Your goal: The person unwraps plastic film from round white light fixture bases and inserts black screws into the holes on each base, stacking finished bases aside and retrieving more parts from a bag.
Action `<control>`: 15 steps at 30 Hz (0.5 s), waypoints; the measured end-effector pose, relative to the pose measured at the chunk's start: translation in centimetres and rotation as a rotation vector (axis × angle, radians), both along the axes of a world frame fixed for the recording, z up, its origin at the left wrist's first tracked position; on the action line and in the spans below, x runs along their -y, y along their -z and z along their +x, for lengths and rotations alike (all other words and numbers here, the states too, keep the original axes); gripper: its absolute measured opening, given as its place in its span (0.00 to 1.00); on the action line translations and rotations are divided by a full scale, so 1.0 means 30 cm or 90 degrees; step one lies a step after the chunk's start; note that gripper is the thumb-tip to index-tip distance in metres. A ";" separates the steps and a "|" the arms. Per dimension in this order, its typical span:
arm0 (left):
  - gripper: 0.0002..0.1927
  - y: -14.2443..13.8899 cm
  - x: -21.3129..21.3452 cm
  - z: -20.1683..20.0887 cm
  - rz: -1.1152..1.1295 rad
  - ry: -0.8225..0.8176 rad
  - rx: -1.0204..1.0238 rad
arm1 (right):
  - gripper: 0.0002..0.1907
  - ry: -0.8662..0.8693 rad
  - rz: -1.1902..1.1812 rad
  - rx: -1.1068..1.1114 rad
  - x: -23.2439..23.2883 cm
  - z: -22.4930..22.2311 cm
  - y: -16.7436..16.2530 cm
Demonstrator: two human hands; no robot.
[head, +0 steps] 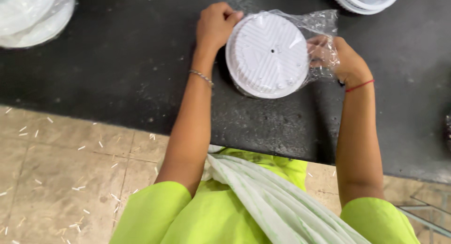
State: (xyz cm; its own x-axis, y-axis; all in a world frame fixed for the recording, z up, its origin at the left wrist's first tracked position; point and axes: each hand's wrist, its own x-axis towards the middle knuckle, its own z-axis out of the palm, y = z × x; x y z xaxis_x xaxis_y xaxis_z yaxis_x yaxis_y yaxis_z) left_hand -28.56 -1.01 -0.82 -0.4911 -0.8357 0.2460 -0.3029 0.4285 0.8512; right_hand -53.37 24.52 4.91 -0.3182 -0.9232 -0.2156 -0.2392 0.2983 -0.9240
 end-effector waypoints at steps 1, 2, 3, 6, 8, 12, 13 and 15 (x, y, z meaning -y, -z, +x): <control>0.15 0.009 0.001 -0.013 0.004 -0.014 -0.013 | 0.16 0.038 -0.009 0.015 0.001 -0.001 0.024; 0.15 0.016 0.001 -0.022 0.013 -0.042 -0.049 | 0.16 0.077 -0.019 0.029 -0.001 0.001 0.045; 0.14 0.024 0.002 -0.033 0.024 -0.069 -0.087 | 0.15 0.116 -0.027 0.043 -0.004 0.000 0.061; 0.13 0.042 0.040 -0.026 0.092 -0.135 -0.206 | 0.12 0.204 -0.033 0.023 -0.024 0.000 0.080; 0.14 0.057 0.089 -0.004 0.179 -0.157 -0.350 | 0.10 0.254 -0.066 0.048 -0.031 0.006 0.088; 0.17 0.098 0.214 0.077 0.463 -0.115 -0.743 | 0.08 0.366 -0.142 0.161 -0.036 0.019 0.104; 0.19 0.099 0.241 0.101 0.546 -0.086 -0.836 | 0.08 0.371 -0.150 0.171 -0.039 0.020 0.107; 0.16 0.103 0.269 0.129 0.558 -0.095 -0.894 | 0.08 0.381 -0.166 0.189 -0.056 0.018 0.107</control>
State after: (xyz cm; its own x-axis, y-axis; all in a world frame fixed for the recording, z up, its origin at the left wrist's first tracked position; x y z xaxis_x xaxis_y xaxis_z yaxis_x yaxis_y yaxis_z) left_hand -24.69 -9.09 -3.91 -0.2166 -0.9661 -0.1406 0.8657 -0.2567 0.4298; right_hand -52.84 26.21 1.69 -0.7481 -0.6422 -0.1673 0.1681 0.0604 -0.9839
